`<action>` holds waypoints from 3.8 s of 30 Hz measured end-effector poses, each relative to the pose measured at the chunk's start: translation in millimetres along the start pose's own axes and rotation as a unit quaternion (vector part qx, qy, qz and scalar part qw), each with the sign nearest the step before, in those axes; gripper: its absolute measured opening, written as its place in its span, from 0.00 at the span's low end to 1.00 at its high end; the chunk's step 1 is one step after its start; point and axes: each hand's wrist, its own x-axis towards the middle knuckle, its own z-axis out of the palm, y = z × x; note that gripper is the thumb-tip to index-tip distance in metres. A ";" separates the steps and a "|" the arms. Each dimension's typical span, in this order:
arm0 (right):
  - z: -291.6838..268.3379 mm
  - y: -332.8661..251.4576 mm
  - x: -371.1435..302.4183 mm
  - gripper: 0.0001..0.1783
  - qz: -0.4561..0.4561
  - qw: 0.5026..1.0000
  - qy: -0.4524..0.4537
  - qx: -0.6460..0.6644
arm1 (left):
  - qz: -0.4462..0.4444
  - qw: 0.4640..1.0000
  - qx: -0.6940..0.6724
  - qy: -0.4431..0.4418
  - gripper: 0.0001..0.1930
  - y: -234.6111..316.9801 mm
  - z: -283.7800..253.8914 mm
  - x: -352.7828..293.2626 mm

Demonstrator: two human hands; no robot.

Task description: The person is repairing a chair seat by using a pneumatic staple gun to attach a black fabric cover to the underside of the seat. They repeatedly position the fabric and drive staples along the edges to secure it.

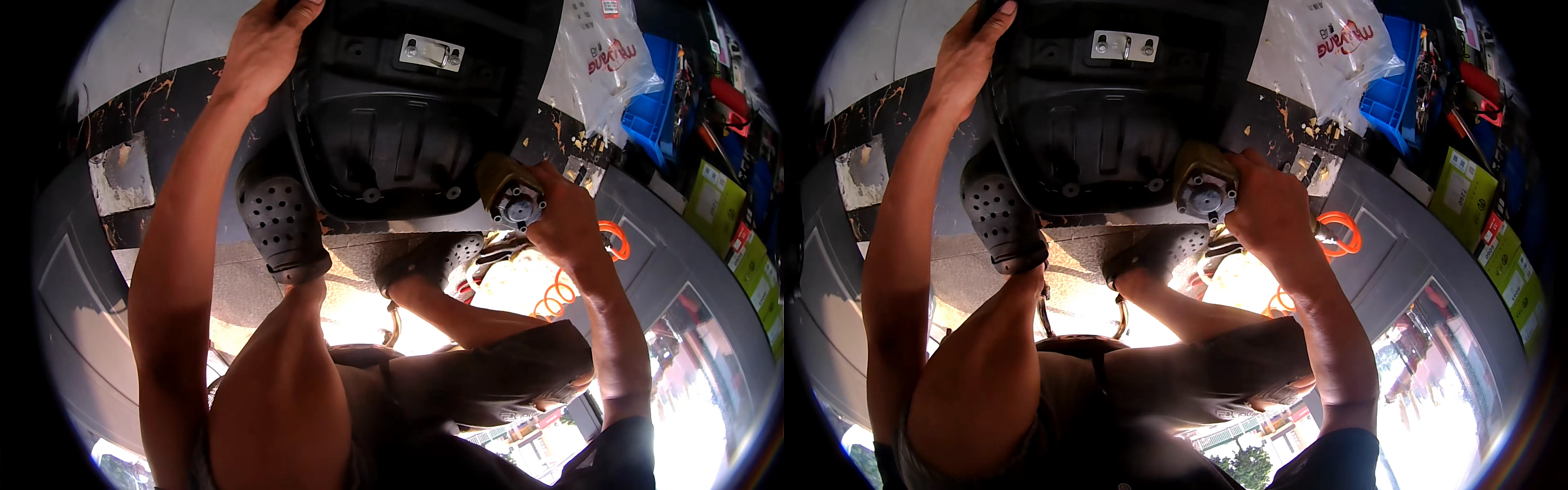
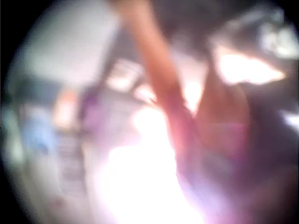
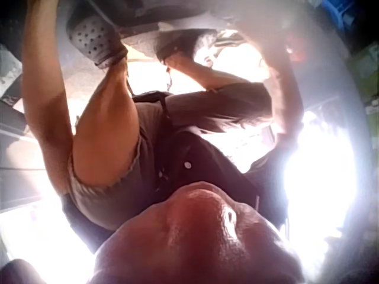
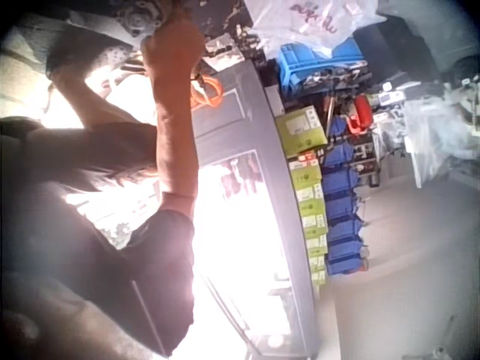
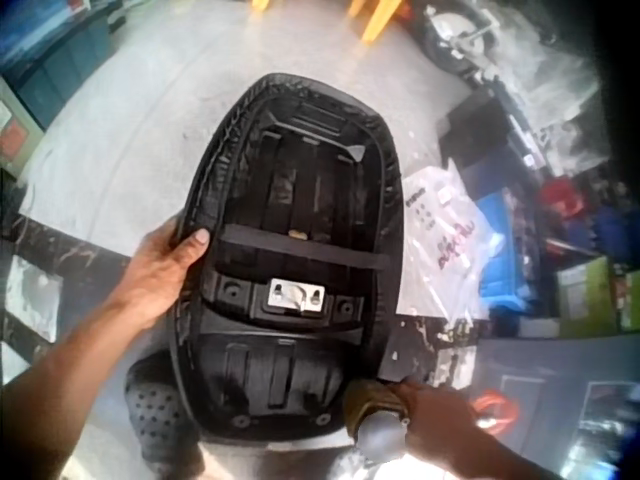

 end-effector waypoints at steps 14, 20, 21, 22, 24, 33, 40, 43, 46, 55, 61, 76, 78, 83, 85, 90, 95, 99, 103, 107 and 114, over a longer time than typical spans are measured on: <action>-13.4 23.2 -34.4 0.25 -0.022 0.988 0.062 0.137 | -0.024 0.991 0.107 0.080 0.31 4.3 6.8 0.0; -6.5 29.6 -21.7 0.25 -0.032 0.992 0.079 0.088 | -0.052 0.989 0.118 0.074 0.35 12.6 10.4 -2.5; -5.6 28.8 -18.0 0.25 -0.031 0.993 0.077 0.087 | -0.040 0.989 0.118 0.078 0.34 15.5 11.7 -4.1; -5.4 28.2 -14.3 0.25 -0.030 0.993 0.075 0.086 | -0.008 0.993 0.092 0.075 0.31 19.7 15.8 -6.2; -4.5 27.9 -7.3 0.25 -0.033 0.994 0.061 0.080 | 0.053 0.995 0.044 0.071 0.25 36.1 25.9 -14.1; -8.8 28.9 13.6 0.28 -0.061 0.998 0.030 0.016 | -0.001 0.996 0.069 0.052 0.23 26.2 15.2 -4.3; -6.7 28.5 17.0 0.26 -0.050 0.998 0.028 0.004 | 0.041 0.998 0.027 0.029 0.22 16.8 14.4 0.4; -6.5 25.1 15.9 0.27 -0.031 0.999 0.026 -0.001 | 0.051 0.997 0.046 0.032 0.21 23.3 20.0 -1.7; -10.2 27.1 9.3 0.28 -0.045 0.996 0.043 0.057 | 0.065 0.997 0.002 0.037 0.20 25.4 23.3 -2.7; -20.8 37.1 2.2 0.25 -0.035 0.992 0.009 0.117 | 0.088 0.993 -0.078 0.011 0.18 40.0 34.3 0.2; -22.3 30.4 18.0 0.26 -0.090 0.994 0.044 0.033 | 0.053 0.998 -0.036 0.008 0.18 51.6 33.6 -1.5; -14.2 38.7 30.8 0.26 -0.060 0.997 0.054 -0.008 | 0.064 0.998 -0.007 0.025 0.21 49.6 39.7 -4.9; -16.2 41.0 27.3 0.26 -0.042 0.998 0.037 0.020 | 0.071 0.996 0.037 0.039 0.20 50.3 39.4 -2.2; -11.4 53.8 -12.1 0.26 -0.020 0.967 0.054 0.248 | 0.019 0.989 0.128 0.066 0.30 8.4 10.5 19.3; -1.2 67.0 -31.1 0.23 0.022 0.955 0.058 0.291 | -0.009 0.989 0.136 0.061 0.30 10.8 9.1 19.0; -12.6 45.3 -32.8 0.24 -0.018 0.965 0.113 0.236 | 0.038 0.981 0.176 0.068 0.30 14.3 12.9 19.0; -23.4 47.5 -4.5 0.27 -0.043 0.982 0.092 0.159 | 0.047 0.985 0.144 0.076 0.31 12.4 10.7 23.7; -29.2 55.9 12.5 0.24 -0.004 0.978 0.064 0.199 | 0.008 0.988 0.143 0.055 0.31 7.8 2.0 26.2; -45.8 49.5 19.8 0.20 -0.001 0.980 0.037 0.194 | 0.000 0.990 0.135 0.036 0.34 8.0 0.3 23.4; -41.5 48.9 18.7 0.20 -0.010 0.979 0.022 0.202 | -0.040 0.987 0.149 0.051 0.35 13.8 2.1 22.6; -28.1 39.7 8.9 0.20 0.008 0.988 0.057 0.141 | 0.003 0.983 0.169 0.076 0.35 12.6 9.2 19.7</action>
